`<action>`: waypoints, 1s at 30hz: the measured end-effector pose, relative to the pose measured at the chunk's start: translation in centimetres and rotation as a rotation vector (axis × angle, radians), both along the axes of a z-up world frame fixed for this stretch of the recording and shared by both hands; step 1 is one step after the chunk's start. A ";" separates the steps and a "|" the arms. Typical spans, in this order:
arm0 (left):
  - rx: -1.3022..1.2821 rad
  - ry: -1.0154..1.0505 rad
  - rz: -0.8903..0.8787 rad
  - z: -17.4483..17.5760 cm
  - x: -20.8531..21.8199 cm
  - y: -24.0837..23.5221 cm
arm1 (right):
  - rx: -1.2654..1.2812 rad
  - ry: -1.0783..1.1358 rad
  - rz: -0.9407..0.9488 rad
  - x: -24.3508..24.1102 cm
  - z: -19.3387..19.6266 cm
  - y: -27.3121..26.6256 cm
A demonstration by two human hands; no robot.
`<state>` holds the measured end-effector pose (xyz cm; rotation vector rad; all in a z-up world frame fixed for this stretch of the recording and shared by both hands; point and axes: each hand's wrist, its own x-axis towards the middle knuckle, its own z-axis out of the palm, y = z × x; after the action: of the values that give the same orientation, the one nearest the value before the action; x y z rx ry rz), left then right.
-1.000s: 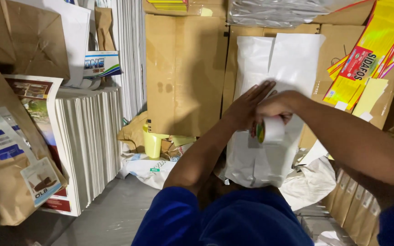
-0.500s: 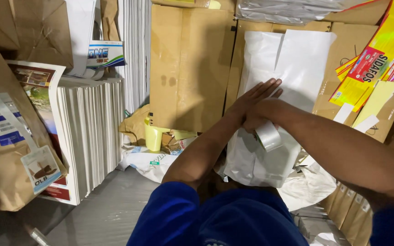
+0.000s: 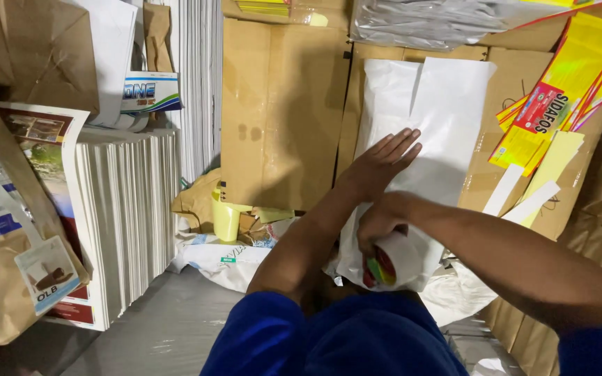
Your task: The person wraps several stacks of yellow printed materials in white paper, using their hands to fold the paper around the stacks and then applying tape from a handheld dispenser to secure the packaging. Another person briefly assists by holding the paper in place.
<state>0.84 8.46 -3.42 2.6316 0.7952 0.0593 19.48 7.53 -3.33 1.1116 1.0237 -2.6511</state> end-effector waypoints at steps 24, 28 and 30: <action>-0.409 -0.659 0.154 -2.6 -8.1 -12.4 | 1.085 -0.270 -0.615 -13.2 3.7 -1.0; -0.554 -0.720 0.309 -2.3 -6.4 -7.7 | 1.299 -0.725 -1.045 -1.4 2.9 -2.6; -0.634 -0.732 0.400 -3.1 -6.3 -5.8 | 1.230 -0.801 -1.208 2.9 0.4 -3.2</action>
<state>-5.47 2.69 -6.56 1.6410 0.8605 0.7051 22.34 4.33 -2.95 3.4120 2.1657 -1.0940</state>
